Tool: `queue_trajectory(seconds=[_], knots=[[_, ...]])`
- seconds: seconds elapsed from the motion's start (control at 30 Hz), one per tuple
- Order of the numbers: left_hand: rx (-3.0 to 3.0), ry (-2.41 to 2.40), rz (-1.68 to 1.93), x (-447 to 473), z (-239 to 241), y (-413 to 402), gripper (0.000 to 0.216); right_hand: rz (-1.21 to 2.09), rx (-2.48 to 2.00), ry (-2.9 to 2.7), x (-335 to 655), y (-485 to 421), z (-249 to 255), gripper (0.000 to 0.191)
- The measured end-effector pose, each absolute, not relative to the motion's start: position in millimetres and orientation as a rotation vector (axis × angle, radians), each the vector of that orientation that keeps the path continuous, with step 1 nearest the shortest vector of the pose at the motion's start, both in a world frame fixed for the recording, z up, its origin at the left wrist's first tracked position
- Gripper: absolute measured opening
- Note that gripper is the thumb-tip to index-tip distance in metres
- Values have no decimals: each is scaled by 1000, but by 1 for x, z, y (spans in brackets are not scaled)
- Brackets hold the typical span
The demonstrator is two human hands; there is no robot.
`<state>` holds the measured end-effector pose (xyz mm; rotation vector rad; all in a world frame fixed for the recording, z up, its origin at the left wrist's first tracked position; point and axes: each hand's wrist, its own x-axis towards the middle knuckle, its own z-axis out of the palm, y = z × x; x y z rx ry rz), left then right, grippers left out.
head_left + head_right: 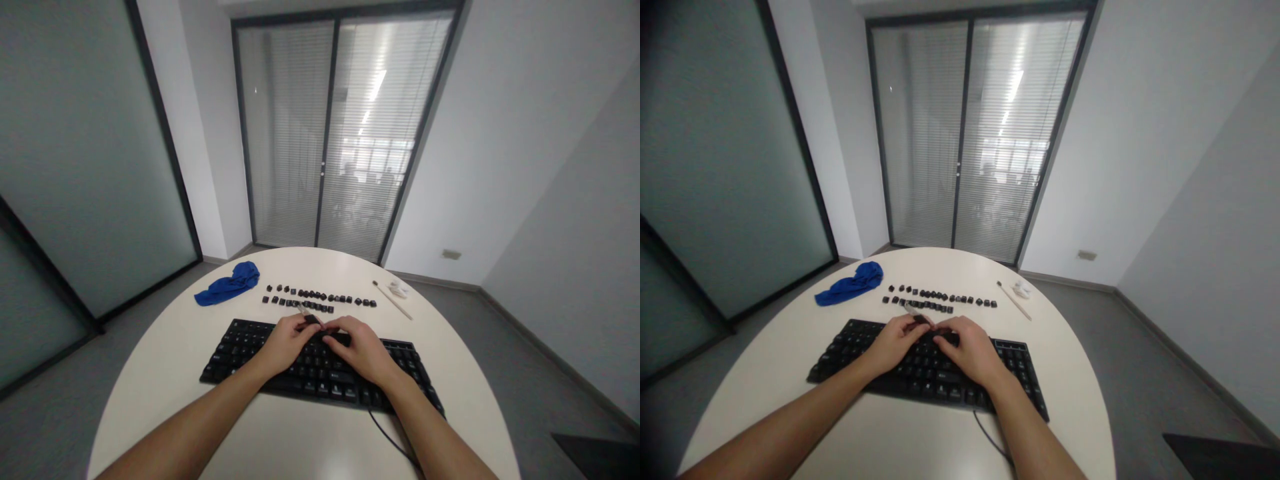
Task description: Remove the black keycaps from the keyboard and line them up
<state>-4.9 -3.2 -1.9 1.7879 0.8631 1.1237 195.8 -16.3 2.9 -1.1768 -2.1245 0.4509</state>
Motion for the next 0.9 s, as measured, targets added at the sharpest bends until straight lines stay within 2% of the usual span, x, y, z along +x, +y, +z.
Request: queue_trajectory(seconds=[0.4,0.9], knots=[[1828,833,1091,-4,0,-4,18,483,-1193,-2104,195,-17,6,18],[2062,843,1106,-5,-1,-7,15,648,-1186,-2046,194,-17,11,28]])
